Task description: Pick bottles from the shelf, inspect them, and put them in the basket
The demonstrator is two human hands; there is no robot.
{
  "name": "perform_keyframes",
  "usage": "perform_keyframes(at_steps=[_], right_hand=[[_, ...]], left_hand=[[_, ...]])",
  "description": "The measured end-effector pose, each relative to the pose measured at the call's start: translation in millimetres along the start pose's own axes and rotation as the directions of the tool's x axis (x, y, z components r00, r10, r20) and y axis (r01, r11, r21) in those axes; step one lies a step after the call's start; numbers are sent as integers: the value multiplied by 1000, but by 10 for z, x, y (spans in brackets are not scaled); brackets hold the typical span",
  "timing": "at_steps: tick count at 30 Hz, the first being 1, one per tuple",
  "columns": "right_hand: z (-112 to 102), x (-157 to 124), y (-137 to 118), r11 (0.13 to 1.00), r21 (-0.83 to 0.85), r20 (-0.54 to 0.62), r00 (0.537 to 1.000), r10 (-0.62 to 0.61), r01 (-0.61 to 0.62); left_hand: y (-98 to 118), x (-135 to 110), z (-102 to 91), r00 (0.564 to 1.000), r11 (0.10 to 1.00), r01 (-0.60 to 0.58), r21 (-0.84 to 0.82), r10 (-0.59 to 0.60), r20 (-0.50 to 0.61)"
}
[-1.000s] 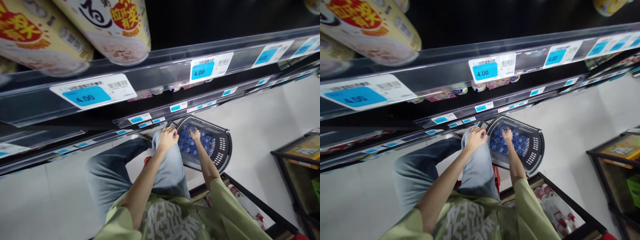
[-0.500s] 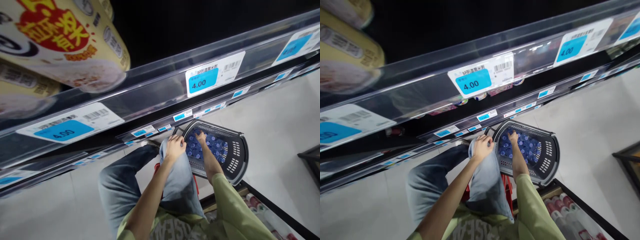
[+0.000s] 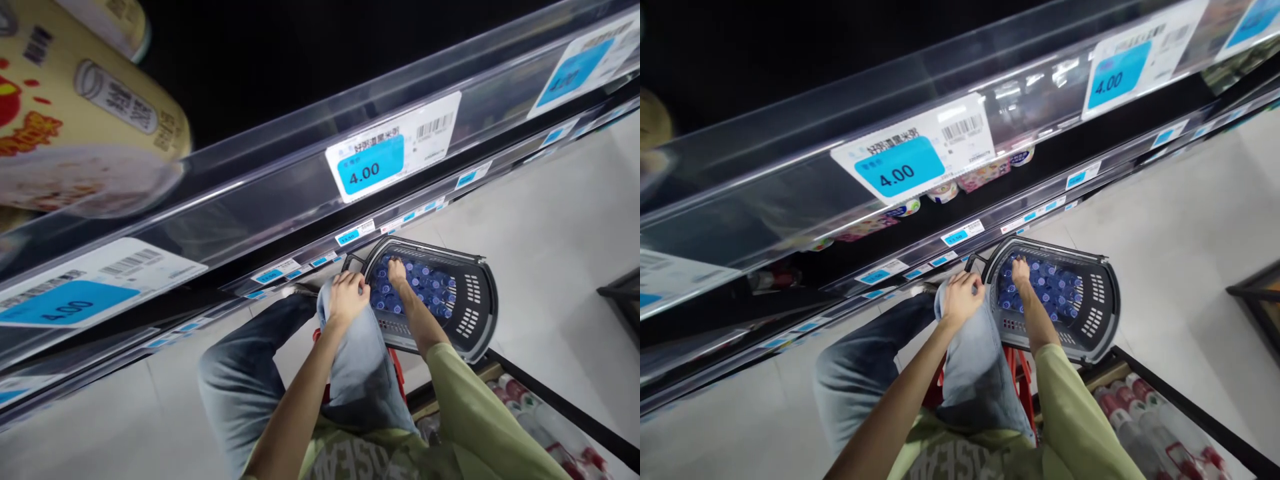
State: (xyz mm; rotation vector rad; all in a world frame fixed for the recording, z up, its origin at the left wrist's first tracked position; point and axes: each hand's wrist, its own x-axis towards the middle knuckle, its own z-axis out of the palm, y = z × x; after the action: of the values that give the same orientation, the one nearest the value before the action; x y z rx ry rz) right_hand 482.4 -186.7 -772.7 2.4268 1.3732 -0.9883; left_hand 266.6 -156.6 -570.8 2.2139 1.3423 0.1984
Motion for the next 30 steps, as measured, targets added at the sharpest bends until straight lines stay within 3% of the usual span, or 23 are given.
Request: perform_keyframes(at_steps=[6,14,18,23,26,30], right_hand=[[14,-31,-57,1000,18,64,998,8,-9],[-140,-229,218,975,207,79,995,61,-76],[-157,-438,20,922,380,20,998,67,-70],[88,-1160,-454,778,627,-147,986,74,34],[223,-1722,-530,689,722,-205,970,128,62],[186,-2263,-603,587,796,-282,948,147,146]], left_hand=[[-9,10,-21,1000,1000,-7,26,7,15],[-78,17,12,1000,999,-24,41,24,-7],[-59,43,32,1000,999,-20,38,20,-6],[-59,51,29,1000,1000,-19,15,19,-16],[-81,49,37,999,1000,-20,17,20,-40],[-84,47,35,998,1000,-15,18,16,-59]])
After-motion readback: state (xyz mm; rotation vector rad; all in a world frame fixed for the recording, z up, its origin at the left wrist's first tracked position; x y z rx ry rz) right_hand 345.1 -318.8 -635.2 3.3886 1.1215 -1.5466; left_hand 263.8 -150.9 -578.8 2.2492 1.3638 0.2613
